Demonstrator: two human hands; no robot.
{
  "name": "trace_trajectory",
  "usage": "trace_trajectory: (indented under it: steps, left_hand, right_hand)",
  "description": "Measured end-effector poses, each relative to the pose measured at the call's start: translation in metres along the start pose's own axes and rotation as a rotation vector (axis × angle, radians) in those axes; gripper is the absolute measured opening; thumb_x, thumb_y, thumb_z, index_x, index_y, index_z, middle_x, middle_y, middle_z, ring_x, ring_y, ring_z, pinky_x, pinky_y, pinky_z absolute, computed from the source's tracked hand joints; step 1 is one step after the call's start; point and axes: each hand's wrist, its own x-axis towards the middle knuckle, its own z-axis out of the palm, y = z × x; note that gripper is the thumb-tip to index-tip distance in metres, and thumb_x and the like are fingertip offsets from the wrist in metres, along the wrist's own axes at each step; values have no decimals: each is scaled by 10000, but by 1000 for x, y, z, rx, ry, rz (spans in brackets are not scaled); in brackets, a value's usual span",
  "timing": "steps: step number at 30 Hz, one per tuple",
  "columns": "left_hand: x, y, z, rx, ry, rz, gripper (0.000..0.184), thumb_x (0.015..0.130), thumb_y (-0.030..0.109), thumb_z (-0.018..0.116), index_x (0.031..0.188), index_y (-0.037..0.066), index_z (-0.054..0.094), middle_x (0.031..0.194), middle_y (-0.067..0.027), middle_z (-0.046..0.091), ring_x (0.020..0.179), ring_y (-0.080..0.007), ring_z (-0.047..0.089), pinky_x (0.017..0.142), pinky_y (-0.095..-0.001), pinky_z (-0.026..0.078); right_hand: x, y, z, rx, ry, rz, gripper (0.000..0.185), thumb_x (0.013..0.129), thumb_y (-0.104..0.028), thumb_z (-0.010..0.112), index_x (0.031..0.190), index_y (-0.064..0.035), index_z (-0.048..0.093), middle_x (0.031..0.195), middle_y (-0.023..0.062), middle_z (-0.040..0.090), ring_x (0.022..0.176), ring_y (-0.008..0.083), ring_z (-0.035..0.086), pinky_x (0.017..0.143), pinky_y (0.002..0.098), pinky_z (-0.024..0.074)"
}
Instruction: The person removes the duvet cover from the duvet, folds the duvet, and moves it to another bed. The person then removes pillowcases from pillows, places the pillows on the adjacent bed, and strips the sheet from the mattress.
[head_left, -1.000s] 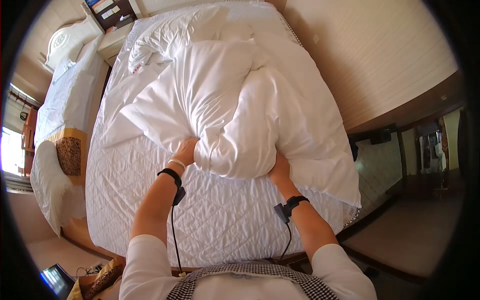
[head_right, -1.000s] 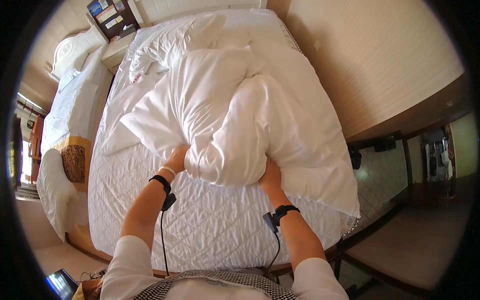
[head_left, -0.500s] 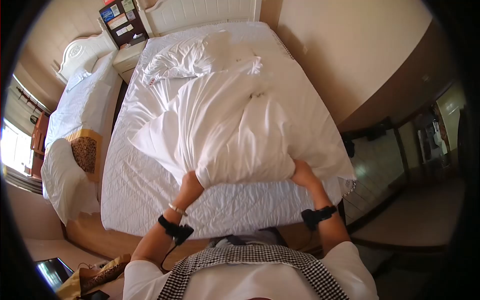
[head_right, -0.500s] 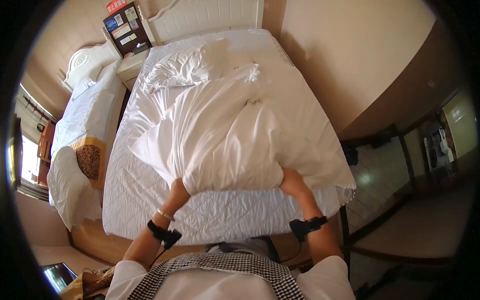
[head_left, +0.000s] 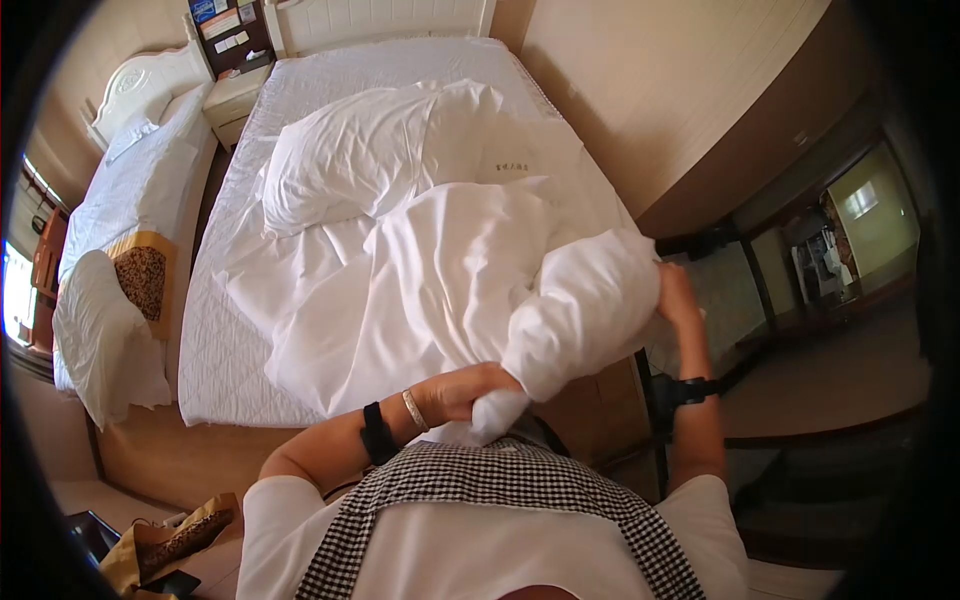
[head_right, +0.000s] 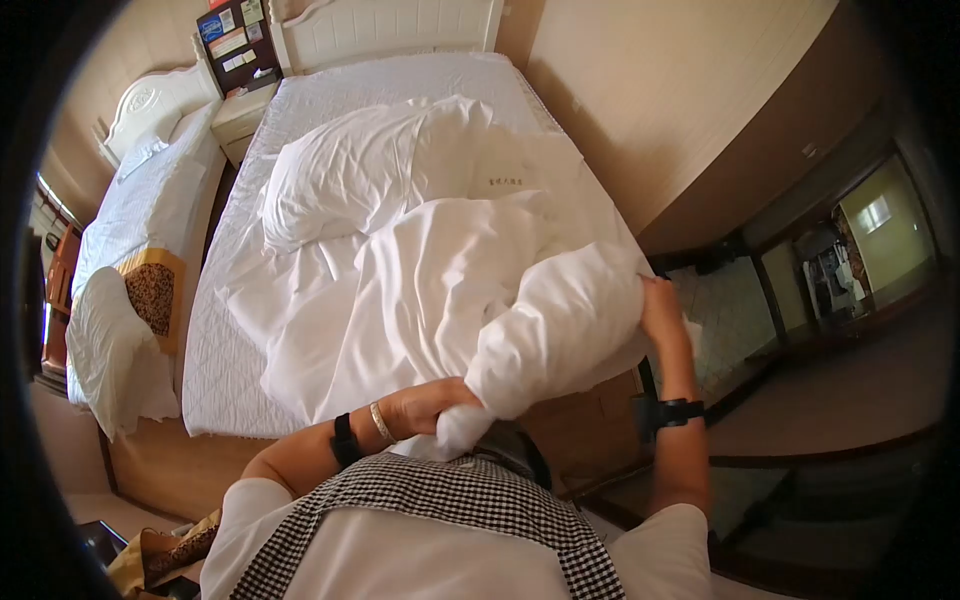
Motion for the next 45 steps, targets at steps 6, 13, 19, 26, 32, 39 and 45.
trace_trajectory:
  steps: [6,13,19,26,32,39,45]
  left_hand:
    - [-15,37,-118,348,768,354,345,846,266,591,1055,-9,609,888,-71,669,816,-257,646,623,-407,516]
    - [-26,48,-87,1484,1155,308,353,830,371,612,856,19,611,859,-215,622,790,-405,599,698,-479,475]
    - [-22,73,-83,1685,1397,391,538,803,359,648,1219,57,487,1311,-193,447,1230,-361,408,998,-490,337]
    - [-41,20,-191,828,1182,266,582,824,296,602,1297,1,438,1295,-221,491,1224,-356,437,1034,-397,334]
    - [-33,13,-201,891,1297,188,541,816,217,588,1299,19,445,1263,-197,525,1176,-322,484,997,-381,363]
    - [-40,9,-202,600,1235,165,486,877,296,551,1263,10,475,1211,-162,574,1148,-287,523,967,-378,406]
    - [-108,-4,-234,-526,971,1060,630,940,443,444,1377,5,329,1253,-200,532,1165,-318,515,1001,-456,402]
  right_hand:
    - [102,-76,66,150,129,-185,374,817,-121,580,1176,-19,574,1204,206,555,1147,367,487,970,408,400]
    - [245,-189,233,247,-150,-219,584,840,-470,587,1211,-20,558,1179,207,584,1126,325,536,959,396,414]
    - [95,-234,227,763,-1349,-113,327,902,-265,534,1149,-63,608,1033,75,650,904,168,599,824,324,470]
    - [229,-283,280,1055,-1068,-357,239,843,-146,584,1050,-29,607,881,82,647,764,138,607,701,291,498]
    - [470,-303,321,1556,-264,165,294,789,-244,664,904,17,590,812,104,633,695,183,607,615,333,492]
    - [390,-391,199,1776,-610,64,321,854,-182,638,1035,72,563,938,111,623,833,189,610,724,300,500]
    - [266,-299,3,1536,-636,-353,265,864,-241,620,1014,-23,646,971,71,664,882,167,628,790,295,511]
